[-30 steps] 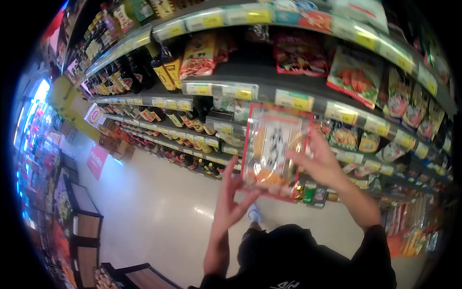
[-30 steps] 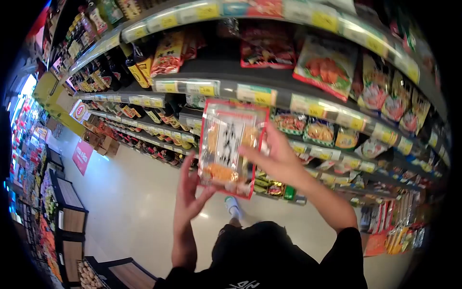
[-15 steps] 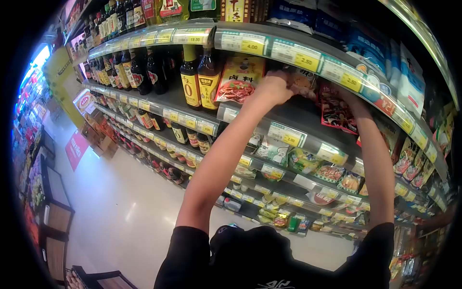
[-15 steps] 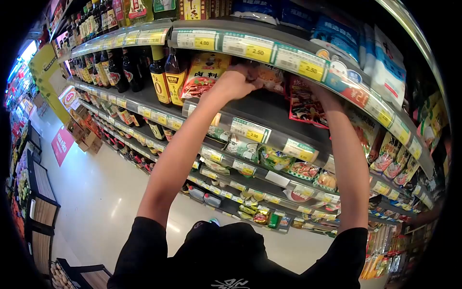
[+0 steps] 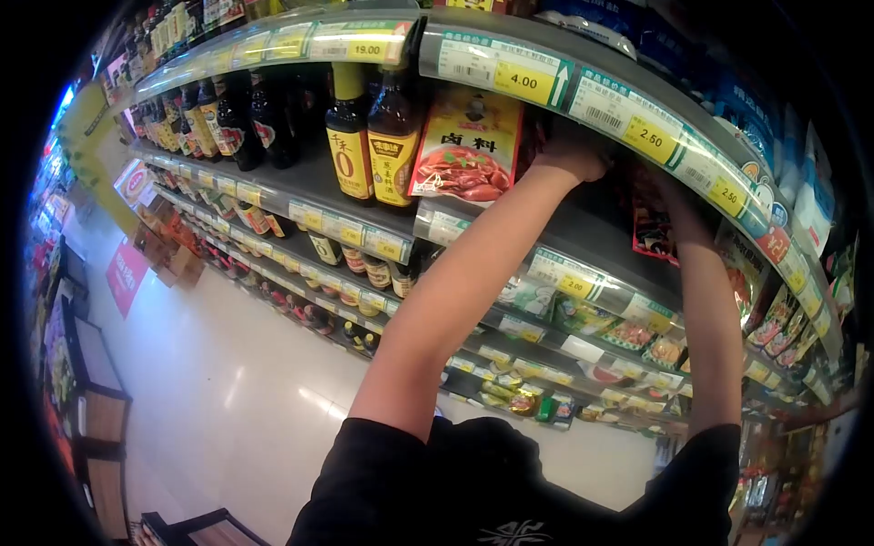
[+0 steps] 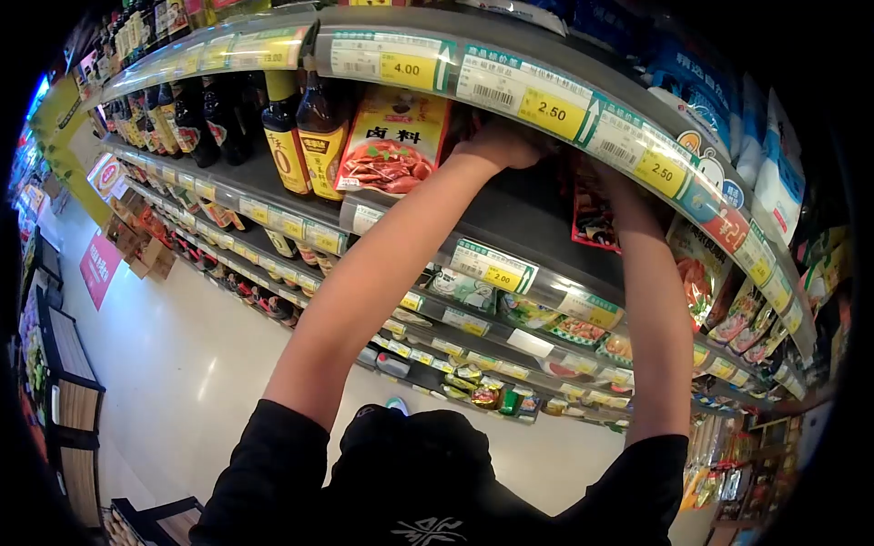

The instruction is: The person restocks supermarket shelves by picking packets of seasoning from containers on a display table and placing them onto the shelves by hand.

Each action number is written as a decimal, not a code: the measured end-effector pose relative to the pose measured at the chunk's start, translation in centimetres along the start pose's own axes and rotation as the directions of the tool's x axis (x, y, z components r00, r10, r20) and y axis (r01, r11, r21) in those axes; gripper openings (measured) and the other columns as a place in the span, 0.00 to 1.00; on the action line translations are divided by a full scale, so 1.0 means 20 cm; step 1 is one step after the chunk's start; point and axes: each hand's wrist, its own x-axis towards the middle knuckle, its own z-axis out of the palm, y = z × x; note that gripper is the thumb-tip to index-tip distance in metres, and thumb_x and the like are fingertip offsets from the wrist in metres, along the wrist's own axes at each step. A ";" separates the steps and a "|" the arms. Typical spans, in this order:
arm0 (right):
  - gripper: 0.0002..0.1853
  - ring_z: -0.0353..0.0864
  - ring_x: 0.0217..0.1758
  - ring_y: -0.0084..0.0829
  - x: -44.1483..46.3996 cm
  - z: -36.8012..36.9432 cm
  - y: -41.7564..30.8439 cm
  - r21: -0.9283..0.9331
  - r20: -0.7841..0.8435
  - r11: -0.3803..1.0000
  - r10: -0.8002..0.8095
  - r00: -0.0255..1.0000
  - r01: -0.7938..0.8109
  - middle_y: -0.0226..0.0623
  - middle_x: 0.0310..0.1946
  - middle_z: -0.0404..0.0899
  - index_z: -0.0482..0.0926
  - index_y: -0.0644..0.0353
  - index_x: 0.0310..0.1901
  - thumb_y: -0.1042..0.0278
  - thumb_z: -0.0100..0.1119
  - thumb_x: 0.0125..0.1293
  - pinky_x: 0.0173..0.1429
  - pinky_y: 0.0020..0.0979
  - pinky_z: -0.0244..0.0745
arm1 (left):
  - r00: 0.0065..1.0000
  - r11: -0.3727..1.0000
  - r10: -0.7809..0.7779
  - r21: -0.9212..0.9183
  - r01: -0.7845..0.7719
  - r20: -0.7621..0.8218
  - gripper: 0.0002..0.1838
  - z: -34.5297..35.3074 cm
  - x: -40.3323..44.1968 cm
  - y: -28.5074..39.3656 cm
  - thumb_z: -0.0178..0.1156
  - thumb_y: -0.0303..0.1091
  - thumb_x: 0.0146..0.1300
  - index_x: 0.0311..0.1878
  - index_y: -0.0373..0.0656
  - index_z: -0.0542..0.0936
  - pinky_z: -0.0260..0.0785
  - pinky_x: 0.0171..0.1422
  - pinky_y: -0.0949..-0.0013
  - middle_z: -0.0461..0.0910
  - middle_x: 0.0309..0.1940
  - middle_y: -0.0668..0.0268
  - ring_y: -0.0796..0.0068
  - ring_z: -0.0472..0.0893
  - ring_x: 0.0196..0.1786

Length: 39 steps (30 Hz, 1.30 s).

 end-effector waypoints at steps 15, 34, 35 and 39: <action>0.31 0.60 0.68 0.35 -0.16 0.01 -0.34 0.045 0.144 0.970 -0.244 0.959 0.240 0.45 0.65 0.60 0.62 0.52 0.65 0.42 0.45 0.67 0.68 0.34 0.58 | 0.926 0.971 -0.234 -0.019 0.239 -0.296 0.10 -0.77 -0.55 0.12 0.58 0.29 0.58 0.42 0.34 0.76 0.68 0.41 0.57 0.75 0.37 0.50 0.49 0.75 0.39; 0.12 0.62 0.18 0.12 0.17 0.38 -0.54 0.632 0.624 0.633 -0.076 0.778 -0.446 0.24 0.19 0.66 0.71 0.56 0.32 0.58 0.61 0.60 0.15 0.12 0.50 | 0.757 0.774 -0.620 0.317 0.548 0.207 0.45 -0.66 -0.45 -0.08 0.59 0.63 0.50 0.54 0.25 0.69 0.64 0.62 0.61 0.76 0.44 0.40 0.45 0.70 0.57; 0.12 0.62 0.18 0.12 0.17 0.39 -0.52 0.635 0.622 0.630 -0.074 0.779 -0.447 0.24 0.19 0.66 0.71 0.56 0.32 0.58 0.61 0.60 0.15 0.12 0.50 | 0.805 0.785 -0.586 0.315 0.534 0.097 0.49 -0.60 -0.46 -0.14 0.61 0.65 0.47 0.58 0.26 0.64 0.63 0.63 0.61 0.72 0.50 0.40 0.45 0.67 0.59; 0.09 0.64 0.20 0.12 0.19 0.42 -0.46 0.689 0.632 0.469 -0.014 0.775 -0.553 0.26 0.23 0.68 0.71 0.58 0.34 0.64 0.61 0.60 0.15 0.11 0.52 | 0.764 0.755 -0.640 0.257 0.603 0.086 0.65 -0.57 -0.39 -0.20 0.64 0.72 0.34 0.66 0.29 0.52 0.60 0.65 0.62 0.61 0.62 0.43 0.50 0.61 0.65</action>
